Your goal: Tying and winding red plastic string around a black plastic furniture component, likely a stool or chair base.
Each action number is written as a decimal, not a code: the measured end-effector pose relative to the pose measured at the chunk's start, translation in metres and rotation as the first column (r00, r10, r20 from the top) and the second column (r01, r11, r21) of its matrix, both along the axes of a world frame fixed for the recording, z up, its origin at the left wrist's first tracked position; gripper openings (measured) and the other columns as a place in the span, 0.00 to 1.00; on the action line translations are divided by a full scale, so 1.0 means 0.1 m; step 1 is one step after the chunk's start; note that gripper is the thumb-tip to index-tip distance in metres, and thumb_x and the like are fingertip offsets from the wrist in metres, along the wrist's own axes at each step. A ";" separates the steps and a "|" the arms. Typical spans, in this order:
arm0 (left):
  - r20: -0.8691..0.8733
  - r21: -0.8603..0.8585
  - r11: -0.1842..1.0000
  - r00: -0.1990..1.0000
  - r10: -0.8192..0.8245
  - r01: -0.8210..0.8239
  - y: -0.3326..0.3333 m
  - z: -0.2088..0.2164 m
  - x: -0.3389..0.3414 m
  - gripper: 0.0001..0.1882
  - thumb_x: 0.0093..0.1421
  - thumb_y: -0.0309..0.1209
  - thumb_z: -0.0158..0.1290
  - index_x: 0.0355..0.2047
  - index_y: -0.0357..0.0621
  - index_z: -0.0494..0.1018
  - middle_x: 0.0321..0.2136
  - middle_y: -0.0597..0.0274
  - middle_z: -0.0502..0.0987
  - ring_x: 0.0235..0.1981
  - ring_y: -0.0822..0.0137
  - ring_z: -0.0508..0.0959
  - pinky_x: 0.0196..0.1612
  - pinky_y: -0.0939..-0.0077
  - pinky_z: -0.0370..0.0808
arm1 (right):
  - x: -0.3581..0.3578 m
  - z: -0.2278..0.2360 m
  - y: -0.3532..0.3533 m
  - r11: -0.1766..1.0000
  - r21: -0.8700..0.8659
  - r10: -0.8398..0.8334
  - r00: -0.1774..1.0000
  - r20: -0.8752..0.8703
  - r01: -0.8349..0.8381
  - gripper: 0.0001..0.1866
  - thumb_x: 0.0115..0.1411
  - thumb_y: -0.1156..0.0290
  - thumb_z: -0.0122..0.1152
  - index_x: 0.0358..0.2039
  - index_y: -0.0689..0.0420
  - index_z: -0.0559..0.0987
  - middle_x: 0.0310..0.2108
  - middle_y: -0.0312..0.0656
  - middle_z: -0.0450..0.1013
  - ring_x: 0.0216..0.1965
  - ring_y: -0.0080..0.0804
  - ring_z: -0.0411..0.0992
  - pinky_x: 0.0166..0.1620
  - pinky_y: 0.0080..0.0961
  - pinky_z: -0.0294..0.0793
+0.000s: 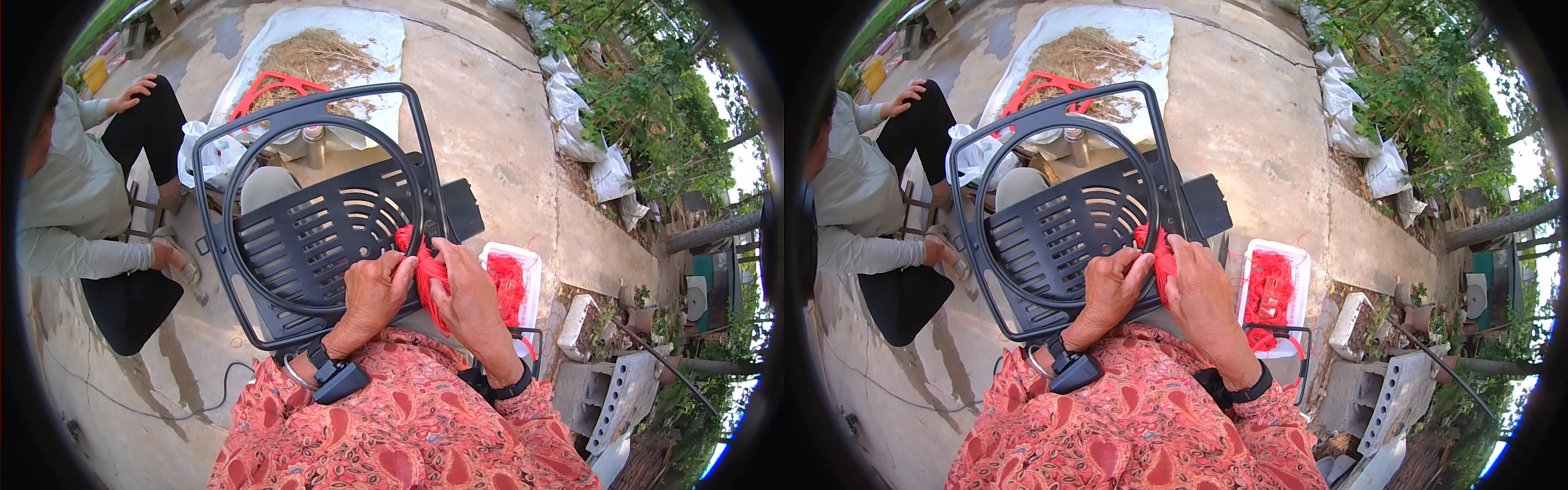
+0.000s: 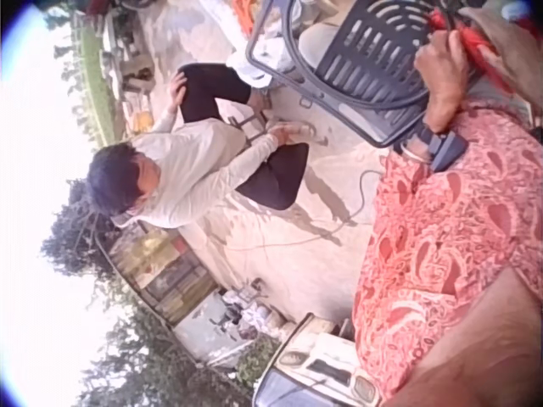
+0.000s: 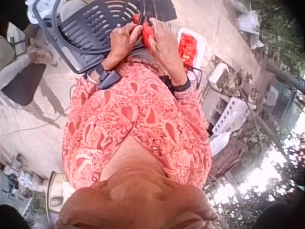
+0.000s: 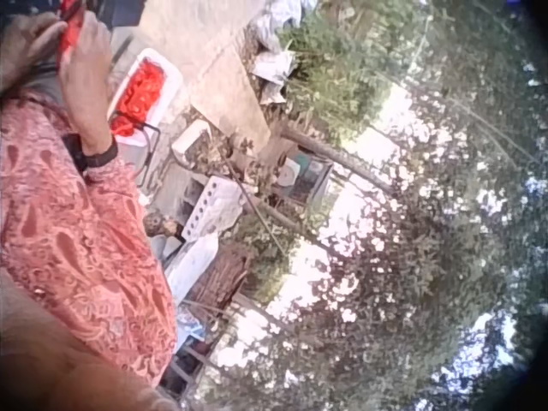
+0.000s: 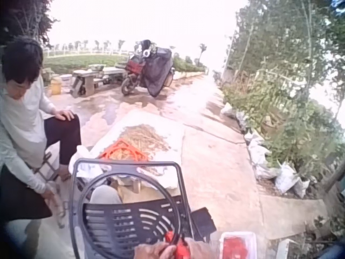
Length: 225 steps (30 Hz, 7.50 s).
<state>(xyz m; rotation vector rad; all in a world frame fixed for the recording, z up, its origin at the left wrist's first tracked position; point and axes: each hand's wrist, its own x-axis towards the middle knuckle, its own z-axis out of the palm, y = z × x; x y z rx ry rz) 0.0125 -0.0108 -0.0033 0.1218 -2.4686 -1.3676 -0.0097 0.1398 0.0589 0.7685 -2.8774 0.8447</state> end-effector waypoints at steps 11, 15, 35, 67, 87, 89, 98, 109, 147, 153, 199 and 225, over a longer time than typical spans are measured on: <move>-0.005 -0.018 0.999 0.999 -0.037 0.037 0.03 -0.06 -0.02 0.12 0.59 0.37 0.57 0.24 0.42 0.78 0.14 0.49 0.73 0.17 0.49 0.76 0.20 0.60 0.69 | -0.23 -0.03 -0.07 0.990 -0.056 0.124 0.990 -0.073 -0.128 0.16 0.52 0.77 0.62 0.42 0.59 0.71 0.33 0.45 0.70 0.39 0.46 0.70 0.40 0.43 0.71; -0.008 -0.065 0.997 0.999 -0.050 0.049 0.02 -0.06 0.00 0.12 0.59 0.37 0.57 0.25 0.42 0.78 0.14 0.49 0.73 0.17 0.48 0.76 0.21 0.58 0.70 | -0.42 0.29 -0.23 0.992 0.092 0.105 0.976 -0.191 -0.089 0.12 0.53 0.70 0.63 0.38 0.59 0.75 0.34 0.43 0.72 0.39 0.43 0.71 0.39 0.39 0.71; 0.026 -0.094 0.991 0.996 -0.089 0.091 0.06 -0.01 -0.02 0.14 0.59 0.39 0.57 0.23 0.41 0.77 0.15 0.45 0.74 0.19 0.44 0.77 0.24 0.51 0.71 | -0.79 0.20 -0.66 0.479 -0.805 0.439 0.699 0.564 0.349 0.18 0.66 0.60 0.55 0.48 0.61 0.74 0.32 0.40 0.73 0.36 0.33 0.75 0.44 0.29 0.77; 0.180 0.475 0.880 0.982 -0.064 -0.030 -0.05 0.08 -0.30 0.09 0.60 0.31 0.57 0.33 0.34 0.79 0.15 0.69 0.72 0.19 0.81 0.68 0.23 0.80 0.65 | 0.55 -0.50 2.01 0.127 -0.699 0.147 0.684 0.715 0.703 0.17 0.58 0.67 0.63 0.46 0.59 0.73 0.20 0.32 0.65 0.22 0.22 0.66 0.30 0.22 0.69; 0.251 0.679 0.734 0.934 -0.255 0.018 -0.12 0.26 -0.22 0.13 0.64 0.36 0.55 0.36 0.36 0.80 0.15 0.73 0.70 0.15 0.82 0.68 0.18 0.83 0.63 | 0.10 -0.30 0.46 0.673 -0.476 -0.002 0.645 0.764 0.566 0.11 0.53 0.66 0.66 0.32 0.59 0.78 0.26 0.31 0.73 0.27 0.16 0.68 0.32 0.20 0.69; 0.225 0.671 0.740 0.939 -0.259 0.043 -0.11 0.21 -0.21 0.13 0.65 0.36 0.55 0.35 0.35 0.79 0.15 0.73 0.70 0.15 0.82 0.68 0.18 0.83 0.63 | 0.10 -0.26 0.48 0.687 -0.452 -0.007 0.626 0.779 0.569 0.11 0.52 0.66 0.65 0.31 0.59 0.77 0.25 0.33 0.73 0.27 0.17 0.69 0.33 0.20 0.70; 0.183 0.589 0.807 0.965 -0.188 0.045 -0.10 0.17 -0.18 0.13 0.63 0.34 0.56 0.32 0.35 0.79 0.15 0.72 0.71 0.15 0.82 0.68 0.18 0.81 0.63 | 0.26 0.02 0.68 0.854 -0.299 -0.128 0.729 0.673 0.426 0.26 0.57 0.62 0.65 0.50 0.65 0.71 0.45 0.46 0.74 0.44 0.31 0.72 0.50 0.31 0.70; 0.035 0.291 0.957 0.999 -0.013 0.002 0.08 0.04 -0.04 0.10 0.59 0.37 0.60 0.31 0.42 0.81 0.18 0.52 0.77 0.17 0.59 0.79 0.22 0.69 0.71 | 0.09 0.19 0.24 0.996 -0.017 -0.083 0.977 0.199 0.089 0.19 0.52 0.69 0.67 0.42 0.61 0.72 0.35 0.48 0.73 0.34 0.48 0.74 0.35 0.38 0.72; -0.024 -0.070 0.997 1.000 -0.012 0.010 0.08 -0.07 0.02 0.11 0.57 0.37 0.58 0.24 0.44 0.78 0.15 0.47 0.74 0.18 0.46 0.76 0.22 0.58 0.71 | -0.67 0.05 -0.54 0.913 0.390 0.135 0.991 -0.015 -0.119 0.15 0.49 0.62 0.68 0.29 0.59 0.77 0.21 0.46 0.76 0.27 0.45 0.77 0.34 0.36 0.73; -0.036 -0.062 0.998 0.999 -0.029 0.027 0.07 -0.10 0.02 0.11 0.59 0.37 0.57 0.25 0.44 0.78 0.15 0.47 0.74 0.18 0.47 0.77 0.22 0.55 0.72 | -0.81 -0.11 -0.68 0.975 0.045 0.224 0.962 -0.158 -0.219 0.19 0.48 0.61 0.70 0.34 0.60 0.76 0.34 0.45 0.72 0.41 0.41 0.72 0.39 0.34 0.75; 0.178 0.299 0.954 0.984 -0.029 -0.026 0.00 -0.04 -0.25 0.11 0.61 0.34 0.59 0.33 0.36 0.80 0.16 0.62 0.74 0.19 0.79 0.69 0.24 0.79 0.66 | 0.05 0.05 0.83 0.624 -0.603 0.079 0.727 0.682 0.497 0.21 0.52 0.70 0.65 0.47 0.61 0.77 0.32 0.33 0.74 0.33 0.19 0.71 0.40 0.21 0.73; 0.240 0.712 0.702 0.928 -0.284 0.030 -0.08 0.18 -0.26 0.14 0.65 0.36 0.55 0.29 0.38 0.80 0.13 0.70 0.71 0.11 0.81 0.66 0.13 0.85 0.58 | 0.17 -0.31 0.67 0.762 -0.397 -0.116 0.711 0.693 0.512 0.13 0.53 0.67 0.68 0.35 0.62 0.79 0.28 0.32 0.76 0.30 0.17 0.72 0.36 0.22 0.73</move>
